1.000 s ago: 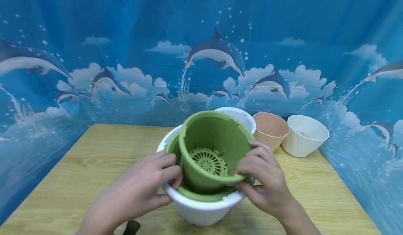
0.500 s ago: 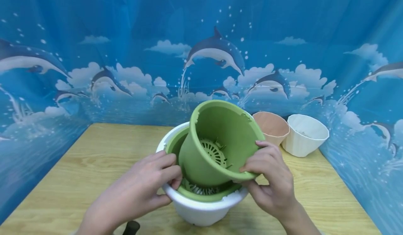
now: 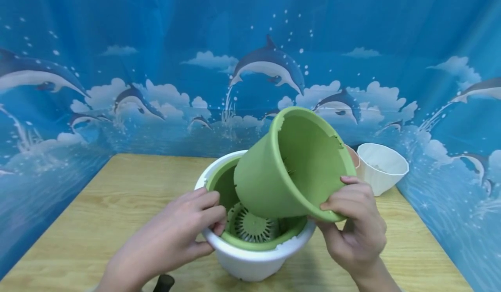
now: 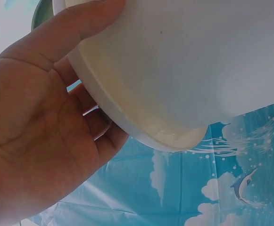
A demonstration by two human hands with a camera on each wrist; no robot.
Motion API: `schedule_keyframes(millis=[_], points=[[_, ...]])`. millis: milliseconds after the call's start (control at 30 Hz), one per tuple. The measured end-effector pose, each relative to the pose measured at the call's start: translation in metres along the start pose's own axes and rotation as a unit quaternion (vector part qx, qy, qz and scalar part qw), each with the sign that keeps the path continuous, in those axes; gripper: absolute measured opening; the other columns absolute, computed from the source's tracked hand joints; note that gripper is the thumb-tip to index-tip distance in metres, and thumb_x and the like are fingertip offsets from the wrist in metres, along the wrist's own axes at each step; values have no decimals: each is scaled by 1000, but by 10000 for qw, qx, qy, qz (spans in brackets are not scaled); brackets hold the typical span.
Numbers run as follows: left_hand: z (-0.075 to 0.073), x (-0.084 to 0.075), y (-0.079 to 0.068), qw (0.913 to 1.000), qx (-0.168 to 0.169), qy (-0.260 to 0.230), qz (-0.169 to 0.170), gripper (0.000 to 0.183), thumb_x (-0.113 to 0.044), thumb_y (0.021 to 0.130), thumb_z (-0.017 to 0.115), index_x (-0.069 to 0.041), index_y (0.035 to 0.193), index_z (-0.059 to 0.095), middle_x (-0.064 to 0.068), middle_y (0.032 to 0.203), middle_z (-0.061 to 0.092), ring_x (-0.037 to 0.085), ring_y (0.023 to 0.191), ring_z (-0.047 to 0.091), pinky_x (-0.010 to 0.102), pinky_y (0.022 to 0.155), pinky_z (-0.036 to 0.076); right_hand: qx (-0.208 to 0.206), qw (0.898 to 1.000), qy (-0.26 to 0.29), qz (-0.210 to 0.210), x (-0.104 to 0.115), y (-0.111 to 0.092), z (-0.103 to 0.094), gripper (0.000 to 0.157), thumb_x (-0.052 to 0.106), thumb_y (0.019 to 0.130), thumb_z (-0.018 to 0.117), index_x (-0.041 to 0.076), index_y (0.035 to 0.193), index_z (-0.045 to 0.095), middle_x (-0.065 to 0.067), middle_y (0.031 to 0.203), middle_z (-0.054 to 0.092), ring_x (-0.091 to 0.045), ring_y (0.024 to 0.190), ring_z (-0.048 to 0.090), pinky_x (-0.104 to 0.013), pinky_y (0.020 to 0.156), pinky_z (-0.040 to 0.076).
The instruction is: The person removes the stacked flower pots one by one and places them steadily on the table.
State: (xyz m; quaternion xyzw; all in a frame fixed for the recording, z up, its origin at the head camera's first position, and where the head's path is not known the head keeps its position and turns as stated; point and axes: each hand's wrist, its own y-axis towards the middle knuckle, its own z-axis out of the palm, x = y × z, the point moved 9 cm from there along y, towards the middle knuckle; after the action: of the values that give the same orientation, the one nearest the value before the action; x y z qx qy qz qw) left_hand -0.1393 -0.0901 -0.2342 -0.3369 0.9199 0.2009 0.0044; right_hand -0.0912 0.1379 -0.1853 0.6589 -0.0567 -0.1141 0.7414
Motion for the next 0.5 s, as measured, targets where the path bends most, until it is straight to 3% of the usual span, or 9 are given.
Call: schedule_keyframes(millis=[300, 500], points=[[-1, -1, -1, 9999, -101, 17, 35, 38, -16, 67, 83, -32, 79, 50, -20, 84, 38, 3, 80, 38, 22, 70, 41, -719, 9974, -35, -5, -4, -4, -13, 38, 16, 75, 86, -6, 72, 55, -13, 65, 55, -20, 70, 50, -36, 94, 46], [0, 1, 0, 10000, -30, 20, -63, 40, -20, 69, 86, -32, 78, 49, -20, 84, 40, 3, 81, 40, 23, 71, 43, -1403, 9898, -197, -157, -4, -5, -25, 38, 14, 70, 88, -5, 69, 55, -12, 63, 56, -20, 68, 51, -35, 92, 48]])
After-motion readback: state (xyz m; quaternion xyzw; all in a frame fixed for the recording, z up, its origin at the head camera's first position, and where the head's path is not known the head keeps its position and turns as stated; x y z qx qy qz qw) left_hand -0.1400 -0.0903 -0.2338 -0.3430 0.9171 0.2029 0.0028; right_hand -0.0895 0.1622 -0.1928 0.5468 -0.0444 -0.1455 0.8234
